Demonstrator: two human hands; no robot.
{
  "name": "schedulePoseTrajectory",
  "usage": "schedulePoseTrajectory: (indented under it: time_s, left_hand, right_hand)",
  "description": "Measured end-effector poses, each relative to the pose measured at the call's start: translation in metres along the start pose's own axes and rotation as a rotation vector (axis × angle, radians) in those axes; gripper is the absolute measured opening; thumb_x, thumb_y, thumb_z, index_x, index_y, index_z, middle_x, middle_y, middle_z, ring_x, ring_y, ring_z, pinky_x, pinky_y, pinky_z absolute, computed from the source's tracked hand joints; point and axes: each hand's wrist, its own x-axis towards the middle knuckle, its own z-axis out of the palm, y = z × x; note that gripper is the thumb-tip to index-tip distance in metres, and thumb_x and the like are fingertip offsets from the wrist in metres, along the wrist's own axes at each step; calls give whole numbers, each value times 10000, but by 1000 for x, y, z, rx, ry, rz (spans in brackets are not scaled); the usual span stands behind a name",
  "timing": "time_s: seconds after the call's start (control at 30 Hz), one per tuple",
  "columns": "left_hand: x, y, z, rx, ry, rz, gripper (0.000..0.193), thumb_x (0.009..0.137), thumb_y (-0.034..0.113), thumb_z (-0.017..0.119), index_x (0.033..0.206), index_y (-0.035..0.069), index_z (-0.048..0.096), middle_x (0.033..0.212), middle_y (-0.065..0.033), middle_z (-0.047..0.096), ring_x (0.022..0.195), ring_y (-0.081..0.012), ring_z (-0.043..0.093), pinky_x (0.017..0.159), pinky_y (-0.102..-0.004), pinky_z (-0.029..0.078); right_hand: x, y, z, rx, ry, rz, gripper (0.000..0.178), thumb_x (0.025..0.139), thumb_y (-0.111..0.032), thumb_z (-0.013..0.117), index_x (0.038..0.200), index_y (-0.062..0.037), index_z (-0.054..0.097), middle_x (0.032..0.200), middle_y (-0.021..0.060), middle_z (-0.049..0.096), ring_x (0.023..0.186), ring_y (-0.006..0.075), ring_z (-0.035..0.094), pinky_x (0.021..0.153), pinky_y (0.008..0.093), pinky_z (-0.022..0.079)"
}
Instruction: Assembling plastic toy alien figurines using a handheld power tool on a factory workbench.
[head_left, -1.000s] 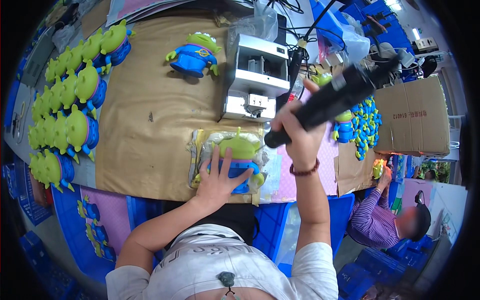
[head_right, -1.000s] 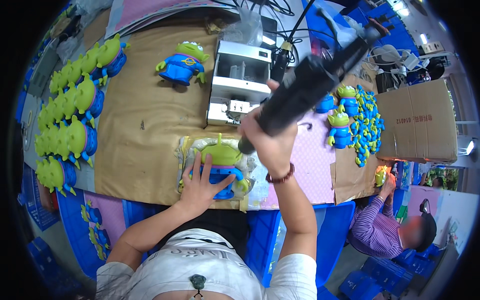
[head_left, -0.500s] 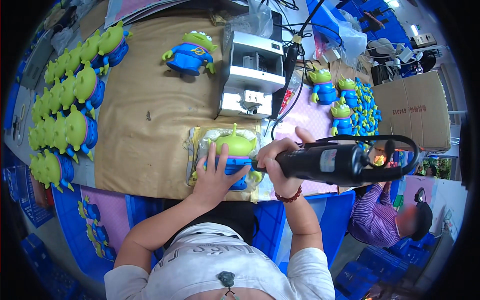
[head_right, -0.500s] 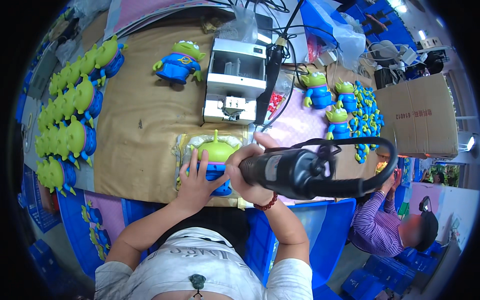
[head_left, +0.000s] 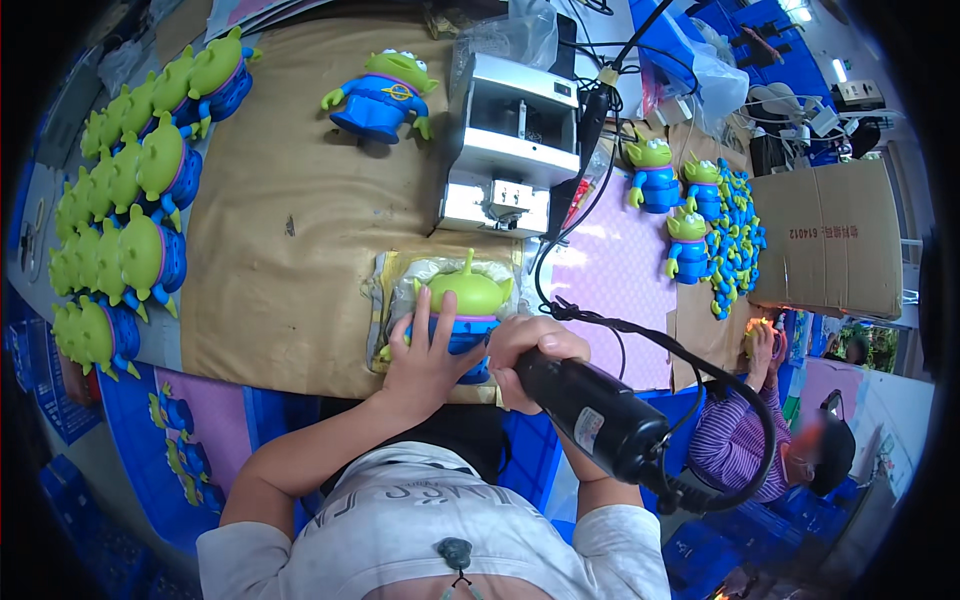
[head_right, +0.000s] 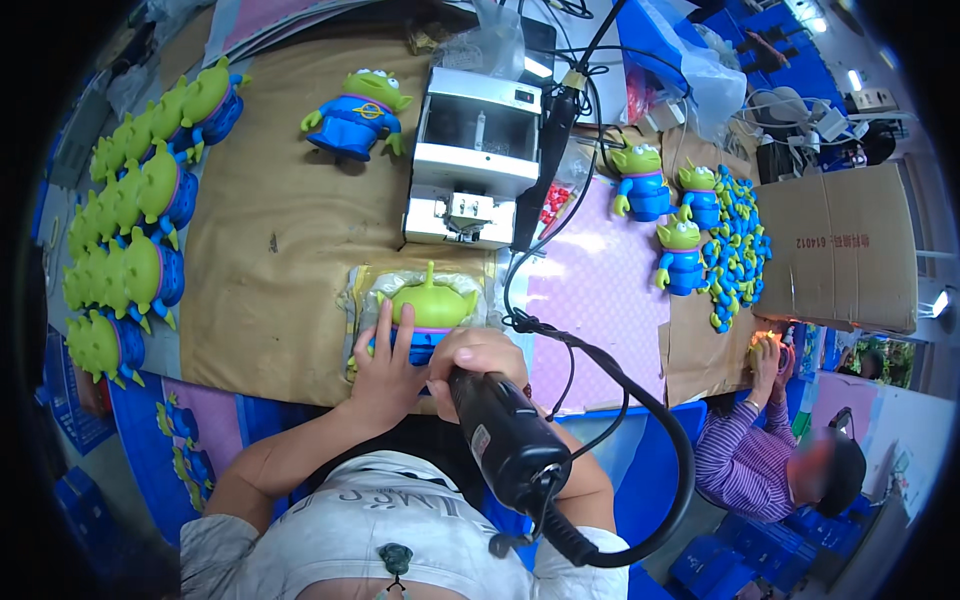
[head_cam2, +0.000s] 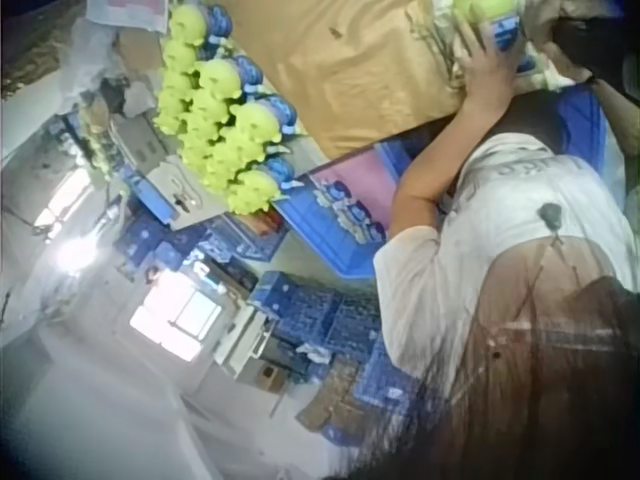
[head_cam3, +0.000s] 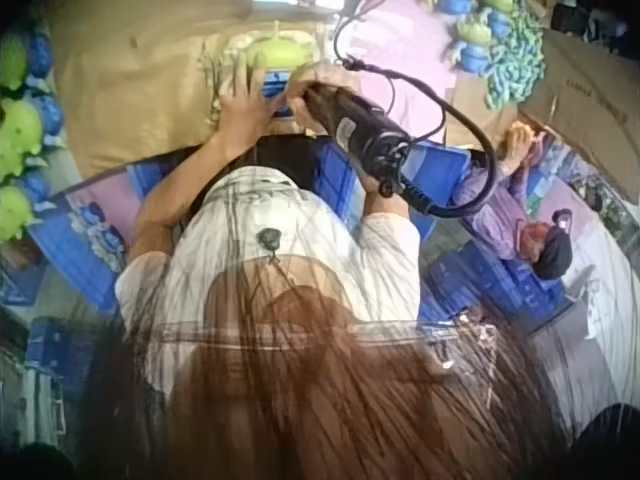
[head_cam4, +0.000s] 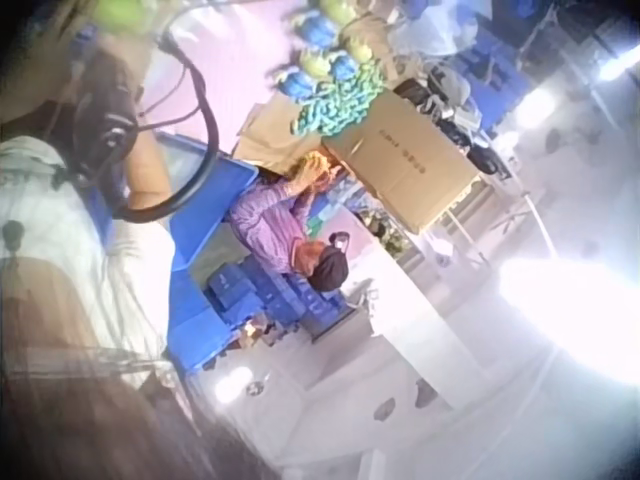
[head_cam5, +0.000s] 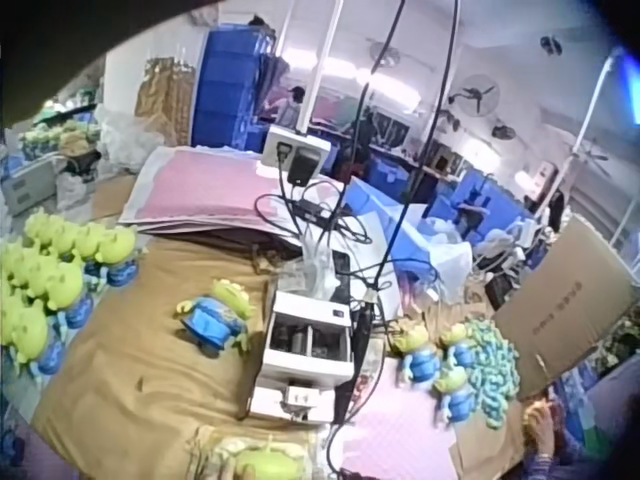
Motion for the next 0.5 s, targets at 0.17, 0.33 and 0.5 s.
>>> schedulePoseTrajectory:
  time_s: [0.17, 0.33, 0.5]
  left_hand:
    - [2, -1, -5, 27, -33, 31, 500, 882, 377, 639, 1367, 413, 523, 1514, -230, 329, 1386, -464, 357, 968, -511, 346]
    - [8, -17, -41, -389, -204, 13, 660, 791, 457, 732, 1403, 340, 515, 1521, -244, 317, 1426, -455, 277, 1020, -556, 317]
    - [-18, -46, -42, -641, -93, -180, 762, 799, 370, 767, 1449, 125, 456, 1531, -242, 316, 1416, -437, 310, 1102, -529, 297]
  right_hand:
    - [4, -7, 0, 1, 43, 55, 632, 772, 123, 654, 1305, -122, 418, 774, 82, 601, 640, 220, 616, 614, 349, 519]
    - [26, -22, -10, -119, 32, 191, 486, 795, 89, 664, 1219, -39, 465, 768, 84, 606, 686, 210, 634, 664, 334, 519]
    - [102, -3, -23, -165, 488, 265, 690, 828, 31, 630, 1416, 8, 270, 710, 58, 598, 583, 154, 586, 644, 338, 534]
